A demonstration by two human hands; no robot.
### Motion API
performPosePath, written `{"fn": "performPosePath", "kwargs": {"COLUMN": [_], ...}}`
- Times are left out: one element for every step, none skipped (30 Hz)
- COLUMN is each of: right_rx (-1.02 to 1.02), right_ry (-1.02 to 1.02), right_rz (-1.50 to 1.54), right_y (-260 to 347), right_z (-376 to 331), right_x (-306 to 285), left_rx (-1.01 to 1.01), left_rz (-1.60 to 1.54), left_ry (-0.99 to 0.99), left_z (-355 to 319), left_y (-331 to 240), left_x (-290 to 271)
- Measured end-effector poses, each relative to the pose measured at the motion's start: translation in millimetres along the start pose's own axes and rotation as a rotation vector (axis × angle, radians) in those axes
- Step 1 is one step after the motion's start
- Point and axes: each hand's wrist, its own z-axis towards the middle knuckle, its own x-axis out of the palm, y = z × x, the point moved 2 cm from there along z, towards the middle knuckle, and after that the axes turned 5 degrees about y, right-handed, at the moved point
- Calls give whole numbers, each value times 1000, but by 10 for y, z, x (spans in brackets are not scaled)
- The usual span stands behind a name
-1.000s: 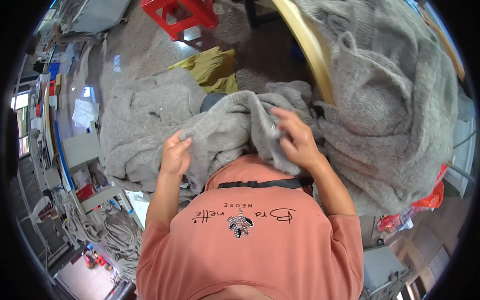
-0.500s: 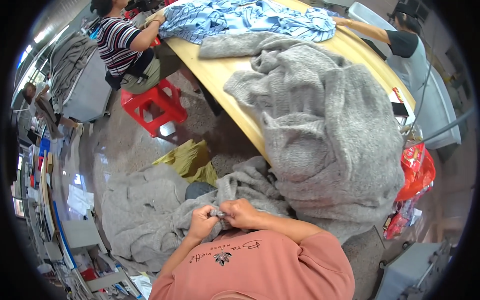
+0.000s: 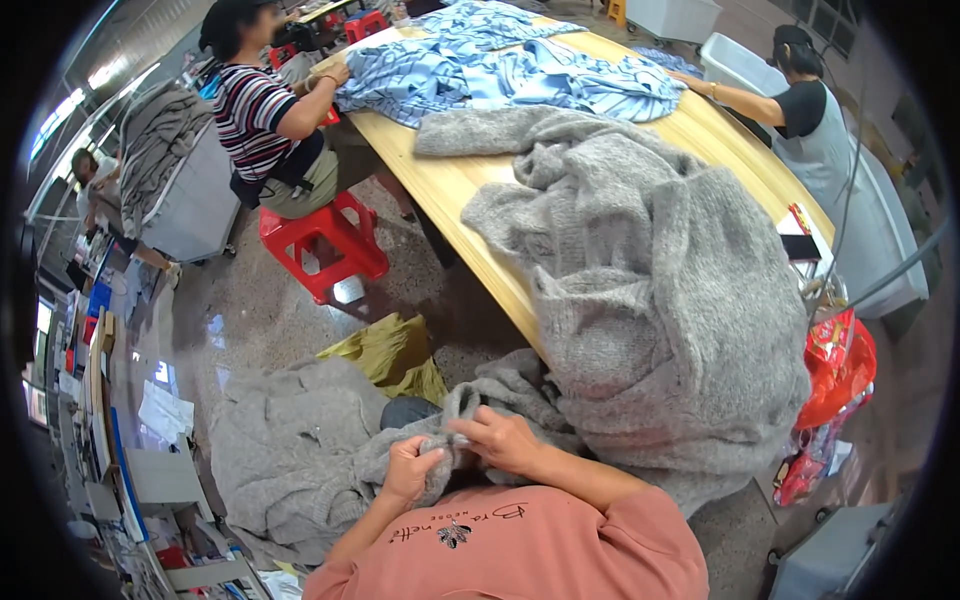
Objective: Inspecting and cleaning a fuzzy grey garment in a sewing factory environment.
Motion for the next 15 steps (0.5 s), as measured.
{"fn": "performPosePath", "kwargs": {"right_rx": [20,-56,-65,-108,-148,-179,-182,-300,-418,-431,-435,-441,-452,-443,-433], "right_ry": [-39,-85,-81,-11,59,139,144,135,125,134,100,65,75,19,-37], "right_rz": [-54,-60,-57,110,276,253,256,177,100,104,10,-83,-76,-70,-65], "right_y": [-26,19,72,150,193,150,140,191,237,242,213,192,183,175,172], "right_z": [-23,-35,-36,-30,-30,-31,-5,40,63,57,55,55,62,62,69], "right_x": [-2,7,21,39,63,120,117,81,66,80,92,104,118,127,129], "left_rx": [-2,5,35,64,67,57,46,55,15,-24,-19,-22,-24,-19,-71], "left_rz": [77,75,120,165,163,159,155,152,80,8,2,-40,-82,-88,-184], "left_ry": [-25,-32,-20,-8,-14,8,30,18,62,106,92,115,138,124,126], "left_z": [3,14,44,59,77,106,129,111,91,62,55,50,43,40,45], "left_y": [-9,4,31,47,47,42,34,14,7,10,28,62,83,84,84], "left_x": [-5,-18,-39,-48,-38,-16,-4,-6,1,7,-4,-5,-3,-9,-9]}}
